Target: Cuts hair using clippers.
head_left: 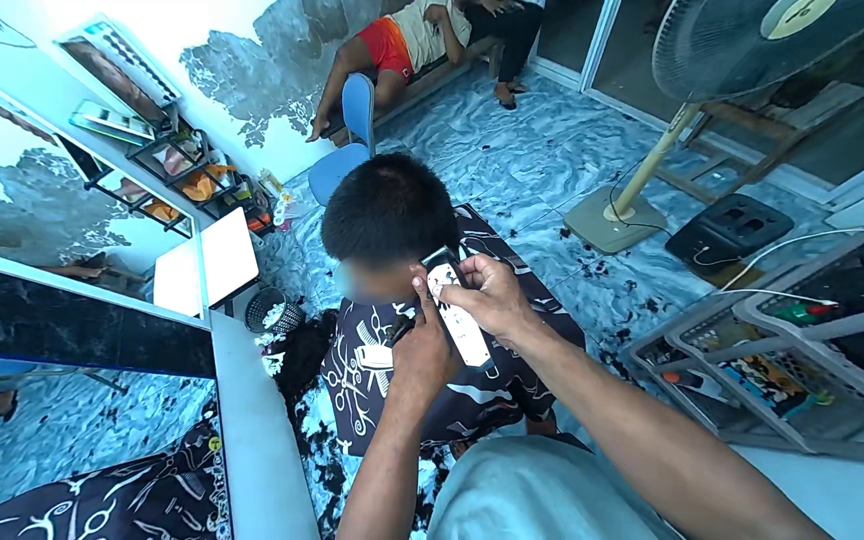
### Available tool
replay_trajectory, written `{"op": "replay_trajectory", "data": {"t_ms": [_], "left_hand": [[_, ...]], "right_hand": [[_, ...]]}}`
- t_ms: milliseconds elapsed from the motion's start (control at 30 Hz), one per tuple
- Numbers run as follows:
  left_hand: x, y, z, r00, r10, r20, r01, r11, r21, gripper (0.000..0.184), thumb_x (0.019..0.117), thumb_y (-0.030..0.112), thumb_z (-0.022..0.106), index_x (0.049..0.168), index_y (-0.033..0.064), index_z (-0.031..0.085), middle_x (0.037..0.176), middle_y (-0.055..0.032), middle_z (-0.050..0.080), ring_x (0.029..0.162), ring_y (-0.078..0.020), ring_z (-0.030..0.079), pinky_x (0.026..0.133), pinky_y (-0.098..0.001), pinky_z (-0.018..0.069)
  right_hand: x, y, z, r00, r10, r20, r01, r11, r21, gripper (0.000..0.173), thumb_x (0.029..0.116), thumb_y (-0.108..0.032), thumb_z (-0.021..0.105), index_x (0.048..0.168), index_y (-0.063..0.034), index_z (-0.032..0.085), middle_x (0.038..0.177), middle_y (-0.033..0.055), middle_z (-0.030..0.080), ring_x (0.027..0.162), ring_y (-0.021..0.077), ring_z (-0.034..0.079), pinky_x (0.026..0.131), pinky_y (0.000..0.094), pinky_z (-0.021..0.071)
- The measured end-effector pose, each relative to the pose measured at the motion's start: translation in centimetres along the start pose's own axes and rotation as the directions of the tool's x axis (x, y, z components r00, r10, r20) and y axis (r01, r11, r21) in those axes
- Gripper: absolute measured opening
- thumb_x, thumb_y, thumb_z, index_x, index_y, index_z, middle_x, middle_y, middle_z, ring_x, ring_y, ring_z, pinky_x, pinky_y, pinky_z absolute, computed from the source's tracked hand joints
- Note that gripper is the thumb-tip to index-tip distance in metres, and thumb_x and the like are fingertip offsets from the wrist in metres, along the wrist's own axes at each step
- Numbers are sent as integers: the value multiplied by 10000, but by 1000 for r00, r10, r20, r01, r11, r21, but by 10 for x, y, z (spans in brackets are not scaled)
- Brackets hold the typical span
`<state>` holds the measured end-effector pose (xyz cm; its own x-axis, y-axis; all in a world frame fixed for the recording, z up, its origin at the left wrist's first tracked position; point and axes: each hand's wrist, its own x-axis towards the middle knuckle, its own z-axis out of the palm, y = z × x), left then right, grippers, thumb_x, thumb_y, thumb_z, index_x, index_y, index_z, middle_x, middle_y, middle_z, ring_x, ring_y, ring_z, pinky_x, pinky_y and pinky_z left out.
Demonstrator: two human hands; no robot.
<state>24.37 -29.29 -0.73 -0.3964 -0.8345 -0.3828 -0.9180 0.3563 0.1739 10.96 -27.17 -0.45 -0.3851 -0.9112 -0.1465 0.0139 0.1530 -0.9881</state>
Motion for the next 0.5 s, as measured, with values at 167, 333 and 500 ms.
{"op": "replay_trajectory", "data": {"t_ms": [167,333,500], "left_hand": [[1,-1,2,1000,6,-23,-6,1000,-11,985,915,378,637,1650,112,39,1376,-171,612,1020,-350,715,839,-557,575],[1,-1,1,1000,5,-28,-6,1000,-20,999,928,372,629,1652,121,-11,1346,-175,628,995,-346,724,836,-561,580],[1,0,-1,1000,-3,4,3,1000,-3,971,915,378,642,1645,94,68,1386,-178,604,1037,-352,712,856,-565,572]], "right_hand": [[1,-1,-2,1000,-7,5,7,1000,5,415,820,-270,831,1107,-52,626,840,89,702,712,198,699,660,394,613],[1,-1,-3,1000,17,-5,-17,999,-51,404,820,-270,847,1072,-44,626,804,88,683,687,194,676,655,396,593],[3,-1,-1,999,-42,9,42,997,-62,427,810,-311,823,1101,-63,631,843,72,704,714,184,697,656,397,608]]}}
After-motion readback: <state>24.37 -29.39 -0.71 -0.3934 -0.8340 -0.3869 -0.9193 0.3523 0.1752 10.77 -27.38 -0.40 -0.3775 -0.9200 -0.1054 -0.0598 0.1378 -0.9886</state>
